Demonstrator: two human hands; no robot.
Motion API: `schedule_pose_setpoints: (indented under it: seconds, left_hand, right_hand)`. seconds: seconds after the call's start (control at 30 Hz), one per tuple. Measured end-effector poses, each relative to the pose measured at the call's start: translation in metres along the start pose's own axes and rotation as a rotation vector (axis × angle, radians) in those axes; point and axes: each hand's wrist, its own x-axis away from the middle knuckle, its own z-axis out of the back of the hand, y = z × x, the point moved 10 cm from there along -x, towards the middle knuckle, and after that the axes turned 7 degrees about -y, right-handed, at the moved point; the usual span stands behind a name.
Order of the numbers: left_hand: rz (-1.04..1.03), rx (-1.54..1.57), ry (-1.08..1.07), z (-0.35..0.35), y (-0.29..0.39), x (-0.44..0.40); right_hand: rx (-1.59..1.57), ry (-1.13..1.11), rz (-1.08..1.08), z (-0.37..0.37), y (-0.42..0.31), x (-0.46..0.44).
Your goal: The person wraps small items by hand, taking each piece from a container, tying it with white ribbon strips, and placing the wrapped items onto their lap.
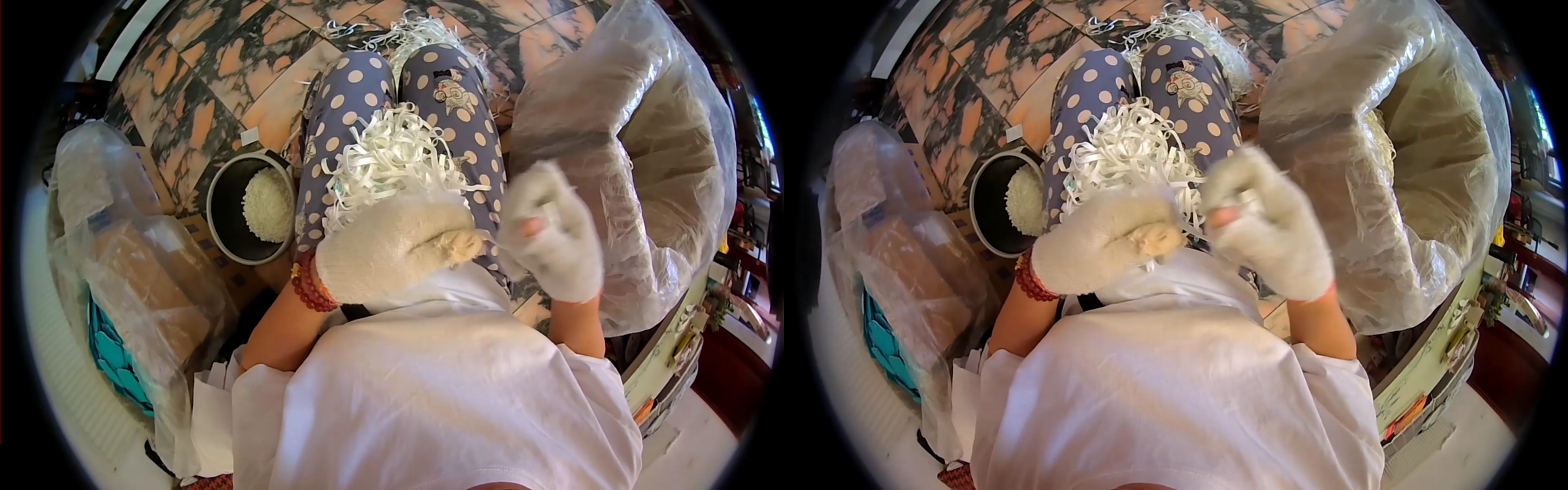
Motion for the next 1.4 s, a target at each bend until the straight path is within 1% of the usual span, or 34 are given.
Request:
schedule_pose_setpoints:
  seconds: [0.07,0.13,0.17,0.23,0.27,0.33,0.43,0.47,0.5,0.57,0.63,0.67,0.77,0.8,0.83,0.9,0.93,1.0,1.07,1.1,1.13,1.17,1.2,1.23,1.27,1.3,1.33,1.37,1.4]
  left_hand:
    - [-0.033,-0.159,0.032,0.001,0.006,0.001]
    - [0.009,-0.285,0.068,0.001,0.001,0.006]
    - [0.029,-0.347,0.086,0.002,-0.001,0.008]
    - [0.048,-0.204,0.03,0.0,-0.004,0.008]
    - [0.056,-0.133,0.004,-0.001,-0.006,0.008]
    - [0.024,-0.05,0.046,-0.007,-0.008,0.006]
    - [0.046,-0.047,-0.019,-0.009,-0.007,0.004]
    - [0.066,-0.064,-0.06,-0.009,-0.008,0.005]
    - [0.081,-0.048,-0.068,-0.01,-0.012,0.01]
    - [0.107,-0.014,-0.09,-0.015,-0.025,0.021]
    - [0.06,0.239,-0.063,-0.021,-0.029,0.023]
    - [0.034,0.368,-0.049,-0.023,-0.03,0.023]
    - [0.053,-0.158,-0.037,-0.014,-0.016,0.013]
    - [0.045,-0.128,-0.082,-0.014,-0.026,0.012]
    - [0.077,-0.033,-0.023,-0.009,-0.033,0.013]
    - [0.147,0.162,0.081,-0.005,-0.046,0.017]
    - [0.18,0.259,0.133,-0.004,-0.053,0.019]
    - [0.247,0.451,0.246,-0.001,-0.065,0.024]
    - [0.352,0.355,0.354,0.011,-0.066,0.034]
    - [0.399,0.303,0.391,0.017,-0.065,0.039]
    - [0.359,0.421,0.412,0.019,-0.064,0.042]
    - [0.279,0.303,0.412,0.033,-0.062,0.049]
    - [0.19,0.194,0.4,0.04,-0.059,0.051]
    - [0.249,0.39,0.616,0.046,-0.063,0.065]
    - [0.088,0.501,0.564,0.053,-0.056,0.058]
    - [0.115,0.508,0.673,0.063,-0.053,0.065]
    - [0.079,0.547,0.768,0.076,-0.051,0.076]
    - [-0.119,0.755,0.683,0.088,-0.048,0.08]
    - [-0.295,0.973,0.566,0.098,-0.045,0.085]
  right_hand:
    - [0.452,-0.053,0.0,-0.007,0.004,-0.004]
    - [0.769,-0.16,0.074,-0.016,0.004,-0.005]
    - [0.726,-0.182,0.091,-0.016,0.002,-0.005]
    - [0.639,-0.222,0.126,-0.018,-0.002,-0.004]
    - [0.427,-0.187,0.126,-0.014,-0.003,-0.005]
    - [0.0,-0.115,0.121,-0.012,0.003,-0.006]
    - [-0.641,-0.006,0.11,-0.012,0.017,-0.007]
    - [-0.716,-0.052,0.23,-0.005,0.002,-0.009]
    - [-0.706,0.022,0.288,0.01,-0.021,-0.002]
    - [-0.748,0.135,0.554,0.062,-0.065,0.021]
    - [-0.637,0.49,0.591,0.121,-0.08,0.052]
    - [-0.825,0.058,0.6,0.114,-0.101,0.049]
    - [-0.583,-0.008,0.734,0.111,-0.142,0.064]
    - [-0.537,0.069,0.759,0.111,-0.139,0.068]
    - [-0.49,0.148,0.779,0.105,-0.138,0.068]
    - [-0.432,0.039,0.648,0.061,-0.127,0.035]
    - [-0.387,-0.025,0.638,0.051,-0.118,0.025]
    - [-0.487,0.074,0.584,0.043,-0.095,0.01]
    - [-0.275,0.204,0.48,0.032,-0.072,-0.002]
    - [-0.007,0.289,0.403,0.029,-0.063,-0.005]
    - [0.267,0.378,0.318,0.028,-0.053,-0.008]
    - [0.54,0.474,0.214,0.03,-0.042,-0.009]
    - [0.781,0.455,0.253,0.024,-0.034,-0.014]
    - [0.95,0.412,0.173,0.025,-0.011,-0.019]
    - [1.121,0.362,0.102,0.025,0.013,-0.024]
    - [1.193,0.284,-0.084,0.03,0.047,-0.026]
    - [1.207,0.288,-0.16,0.031,0.069,-0.026]
    - [1.218,0.282,-0.225,0.033,0.086,-0.026]
    - [1.284,0.262,-0.163,0.032,0.09,-0.025]
